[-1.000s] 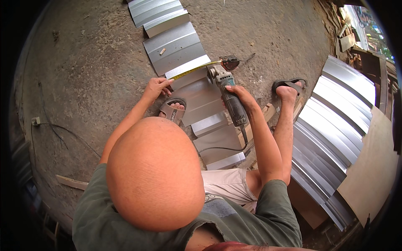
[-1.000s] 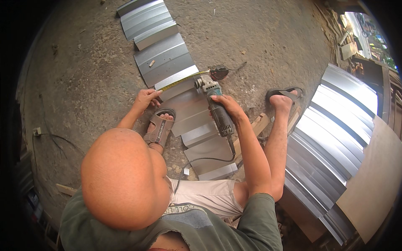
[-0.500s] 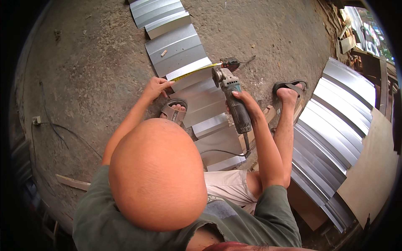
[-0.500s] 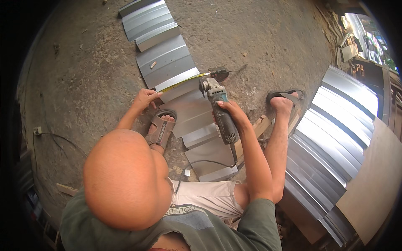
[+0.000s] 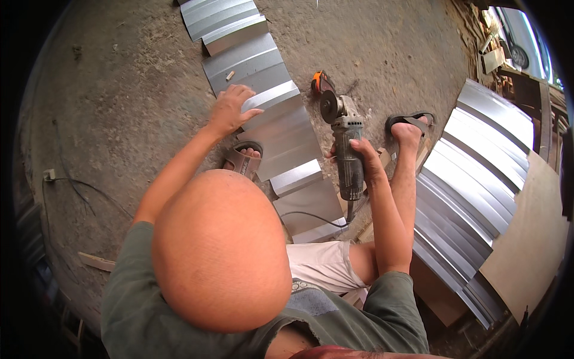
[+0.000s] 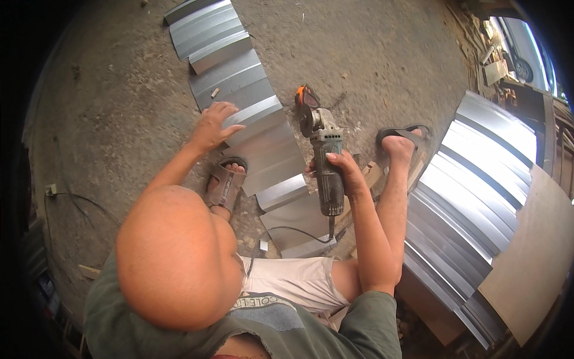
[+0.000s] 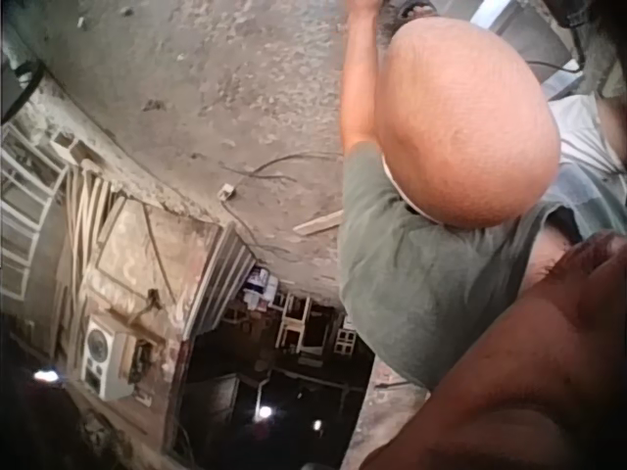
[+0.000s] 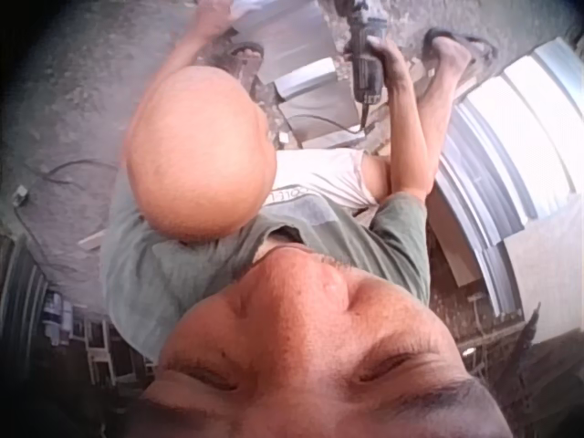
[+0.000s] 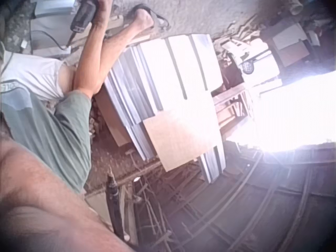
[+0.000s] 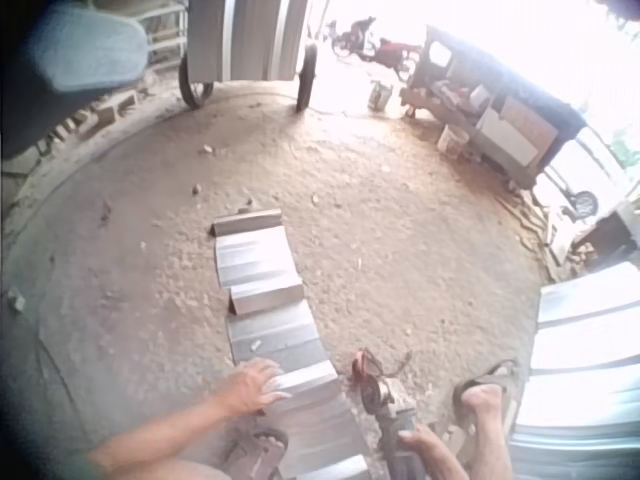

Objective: The person uses an angle grinder to cut through corrugated metal sheets after measuring them with a tape measure while sitting on the floor.

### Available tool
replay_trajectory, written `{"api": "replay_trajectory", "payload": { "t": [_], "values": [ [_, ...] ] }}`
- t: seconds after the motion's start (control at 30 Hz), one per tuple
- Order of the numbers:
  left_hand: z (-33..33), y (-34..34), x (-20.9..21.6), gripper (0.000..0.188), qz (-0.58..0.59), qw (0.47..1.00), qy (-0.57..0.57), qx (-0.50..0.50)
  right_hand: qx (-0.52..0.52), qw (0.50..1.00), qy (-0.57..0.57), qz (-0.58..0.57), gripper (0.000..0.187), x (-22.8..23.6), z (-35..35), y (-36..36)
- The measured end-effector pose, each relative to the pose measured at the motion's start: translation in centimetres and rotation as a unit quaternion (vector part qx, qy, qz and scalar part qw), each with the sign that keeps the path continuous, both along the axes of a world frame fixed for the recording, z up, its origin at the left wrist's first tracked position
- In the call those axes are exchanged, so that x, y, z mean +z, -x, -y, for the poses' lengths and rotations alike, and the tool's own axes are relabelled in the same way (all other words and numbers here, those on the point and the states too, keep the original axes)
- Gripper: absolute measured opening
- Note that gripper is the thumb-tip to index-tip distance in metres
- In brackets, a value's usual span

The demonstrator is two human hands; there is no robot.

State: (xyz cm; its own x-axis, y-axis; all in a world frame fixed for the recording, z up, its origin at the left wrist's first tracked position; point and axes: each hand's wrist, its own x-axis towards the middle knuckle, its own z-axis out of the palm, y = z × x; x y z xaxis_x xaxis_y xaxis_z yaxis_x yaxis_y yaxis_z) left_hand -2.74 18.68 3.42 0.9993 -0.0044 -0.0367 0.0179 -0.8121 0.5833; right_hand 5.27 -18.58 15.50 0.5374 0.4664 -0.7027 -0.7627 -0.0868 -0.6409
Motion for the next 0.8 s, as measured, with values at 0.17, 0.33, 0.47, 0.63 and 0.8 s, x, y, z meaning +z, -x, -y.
{"api": "replay_trajectory", "payload": {
  "t": [0.17,0.33,0.47,0.63,0.8],
  "values": [
    [4.7,0.1,-5.7,0.074,0.076,0.989,-0.122,-0.014,0.104,0.986,0.125,0.030,0.051,0.2,-0.8,-1.5],
    [5.4,-0.5,-6.3,0.076,0.072,0.981,-0.178,-0.016,0.147,0.973,0.171,0.044,0.053,-0.7,-3.7,-2.8],
    [5.4,-0.8,-6.3,0.076,0.072,0.982,-0.174,-0.014,0.170,0.971,0.165,0.029,0.051,-2.1,-4.7,-4.4],
    [5.8,-0.9,-6.1,0.074,0.076,0.982,-0.171,-0.001,0.180,0.968,0.174,0.034,0.044,-3.1,-5.7,-5.1],
    [5.7,-0.7,-6.4,0.073,0.076,0.980,-0.186,0.002,0.194,0.964,0.179,0.031,0.042,-3.3,-6.5,-5.2]
  ]
}}
